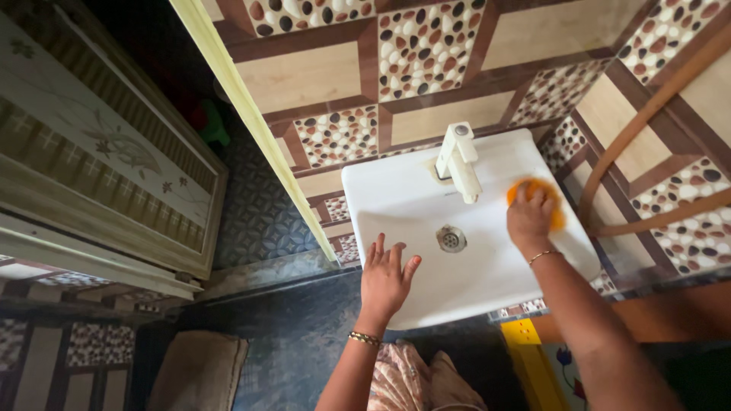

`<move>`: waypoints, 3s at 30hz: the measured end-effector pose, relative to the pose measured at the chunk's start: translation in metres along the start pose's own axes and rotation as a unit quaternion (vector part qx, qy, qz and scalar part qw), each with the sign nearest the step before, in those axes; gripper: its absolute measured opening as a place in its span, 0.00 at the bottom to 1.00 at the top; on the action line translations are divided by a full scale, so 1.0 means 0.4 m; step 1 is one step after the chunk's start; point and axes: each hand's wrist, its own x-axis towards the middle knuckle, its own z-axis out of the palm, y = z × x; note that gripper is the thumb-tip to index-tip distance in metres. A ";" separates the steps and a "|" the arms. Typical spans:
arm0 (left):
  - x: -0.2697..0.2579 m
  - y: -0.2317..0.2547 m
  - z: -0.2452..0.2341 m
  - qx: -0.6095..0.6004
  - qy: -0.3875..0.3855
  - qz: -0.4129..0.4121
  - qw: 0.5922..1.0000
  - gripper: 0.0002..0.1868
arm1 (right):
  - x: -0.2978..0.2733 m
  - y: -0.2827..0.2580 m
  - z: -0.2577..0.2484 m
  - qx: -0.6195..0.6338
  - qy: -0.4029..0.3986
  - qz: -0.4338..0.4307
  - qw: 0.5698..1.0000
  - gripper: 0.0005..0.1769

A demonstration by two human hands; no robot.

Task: The person scrubs a white bathroom sink with an orange sponge, rinses the sponge under running water, and then washes their hands. The sink and surrounding tiled wall are visible throughout.

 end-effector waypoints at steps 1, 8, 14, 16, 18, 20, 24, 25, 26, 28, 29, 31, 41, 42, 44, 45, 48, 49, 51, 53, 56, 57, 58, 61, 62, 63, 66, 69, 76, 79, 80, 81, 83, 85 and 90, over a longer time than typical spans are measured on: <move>-0.003 0.002 -0.001 -0.004 -0.005 -0.005 1.000 0.25 | -0.004 -0.035 0.022 0.064 -0.029 -0.004 0.998 0.19; -0.010 -0.004 0.000 -0.031 -0.011 -0.014 0.999 0.27 | -0.023 -0.307 -0.081 0.313 -0.201 -0.154 0.916 0.15; -0.013 -0.008 -0.008 -0.075 0.027 -0.009 0.997 0.33 | -0.053 -0.454 -0.379 0.784 -0.126 -0.203 0.573 0.22; -0.008 -0.003 -0.016 -0.068 0.032 0.000 0.997 0.32 | -0.048 -0.453 -0.431 0.839 -0.108 -0.196 0.497 0.25; -0.012 -0.001 -0.022 -0.058 0.036 0.007 0.998 0.32 | -0.043 -0.448 -0.444 0.754 0.022 -0.279 0.594 0.24; -0.014 -0.002 -0.019 -0.048 0.042 0.015 0.998 0.32 | -0.023 -0.422 -0.407 0.603 0.054 -0.343 0.718 0.21; -0.016 -0.006 -0.012 -0.030 0.013 0.006 0.999 0.32 | -0.027 -0.266 -0.230 0.297 0.128 -0.384 0.865 0.21; -0.016 -0.007 -0.009 -0.037 0.011 -0.002 0.999 0.32 | -0.017 -0.207 -0.186 0.270 0.056 -0.363 0.890 0.20; -0.015 -0.008 -0.007 -0.043 0.008 -0.009 0.999 0.31 | -0.012 -0.136 -0.149 0.149 0.005 -0.335 0.930 0.19; -0.015 -0.012 -0.002 -0.037 0.016 -0.002 0.999 0.31 | -0.009 -0.052 -0.116 0.068 -0.094 -0.253 0.961 0.21; -0.015 -0.015 0.001 -0.033 0.020 0.002 0.999 0.31 | -0.009 -0.006 -0.113 0.111 -0.137 -0.201 0.964 0.25; -0.017 -0.020 0.006 -0.043 0.021 -0.001 0.999 0.30 | -0.039 0.021 -0.121 0.085 -0.182 -0.169 0.965 0.27; -0.012 -0.023 0.014 -0.035 0.013 -0.005 0.999 0.29 | -0.159 -0.200 -0.318 0.317 -0.343 -0.359 0.808 0.22; -0.015 -0.020 0.015 -0.030 0.013 -0.004 0.999 0.29 | -0.171 -0.210 -0.326 0.358 -0.326 -0.365 0.796 0.22; -0.009 -0.018 0.015 -0.018 0.020 -0.001 1.000 0.28 | -0.185 -0.232 -0.314 0.434 -0.284 -0.379 0.767 0.21; -0.011 -0.019 0.016 -0.013 0.022 -0.002 1.000 0.28 | -0.191 -0.236 -0.292 0.429 -0.280 -0.367 0.776 0.21; -0.008 -0.018 0.023 -0.002 0.028 -0.004 1.000 0.28 | -0.184 -0.169 -0.203 0.327 -0.225 -0.426 0.813 0.19; -0.010 -0.019 0.023 -0.001 0.027 -0.005 1.000 0.27 | -0.183 -0.133 -0.184 0.231 -0.173 -0.501 0.816 0.17; -0.015 -0.021 0.022 0.001 0.028 -0.003 1.000 0.27 | -0.155 -0.012 -0.170 0.107 -0.298 -0.419 0.851 0.18; -0.012 -0.018 0.021 0.000 0.032 0.005 0.999 0.26 | -0.171 0.121 -0.184 0.079 -0.330 -0.227 0.913 0.30; -0.007 -0.014 0.017 0.010 0.030 0.003 1.000 0.26 | -0.192 0.157 -0.183 0.071 -0.267 -0.205 0.939 0.22; -0.012 -0.013 0.014 0.009 0.024 0.000 1.000 0.26 | -0.188 0.133 -0.173 0.100 -0.307 -0.205 0.924 0.22; -0.016 -0.011 0.011 0.009 0.017 -0.003 1.000 0.26 | -0.181 0.100 -0.164 0.128 -0.345 -0.204 0.907 0.22; -0.005 -0.008 0.008 0.012 0.023 0.004 1.000 0.27 | -0.187 -0.025 -0.202 0.163 -0.304 -0.400 0.849 0.20; -0.006 -0.008 0.008 0.013 0.024 0.008 1.000 0.27 | -0.198 -0.071 -0.237 0.126 -0.229 -0.491 0.831 0.20; -0.007 -0.008 0.010 0.008 0.022 0.003 1.000 0.27 | -0.217 -0.105 -0.278 0.198 -0.265 -0.445 0.832 0.20; 0.001 -0.013 0.010 -0.007 0.022 -0.007 1.000 0.26 | -0.237 -0.132 -0.378 0.345 -0.328 -0.327 0.816 0.22; -0.007 -0.017 0.013 -0.019 0.025 -0.008 0.999 0.26 | -0.227 -0.069 -0.381 0.288 -0.334 -0.297 0.847 0.21; 0.002 -0.028 0.027 -0.039 0.026 -0.014 0.999 0.26 | -0.126 0.168 -0.180 0.025 -0.173 -0.169 0.970 0.33; -0.016 -0.031 0.014 -0.050 0.014 -0.022 0.998 0.26 | -0.114 0.087 -0.102 0.073 -0.140 -0.148 0.976 0.35; -0.011 -0.030 0.012 -0.053 0.014 -0.025 0.998 0.26 | -0.092 0.059 -0.090 0.086 -0.133 -0.148 0.976 0.36; -0.011 -0.027 0.010 -0.057 0.017 -0.025 0.998 0.27 | -0.080 0.025 -0.084 0.107 -0.150 -0.163 0.969 0.37; -0.010 -0.023 0.006 -0.065 0.024 -0.022 0.997 0.27 | -0.060 -0.037 -0.093 0.145 -0.185 -0.189 0.953 0.41; -0.012 -0.020 -0.001 -0.073 0.027 -0.023 0.997 0.28 | -0.074 -0.093 -0.137 0.209 -0.234 -0.242 0.918 0.39; -0.011 -0.015 -0.008 -0.077 0.022 -0.023 0.996 0.31 | -0.146 -0.254 -0.358 0.327 -0.305 -0.374 0.813 0.40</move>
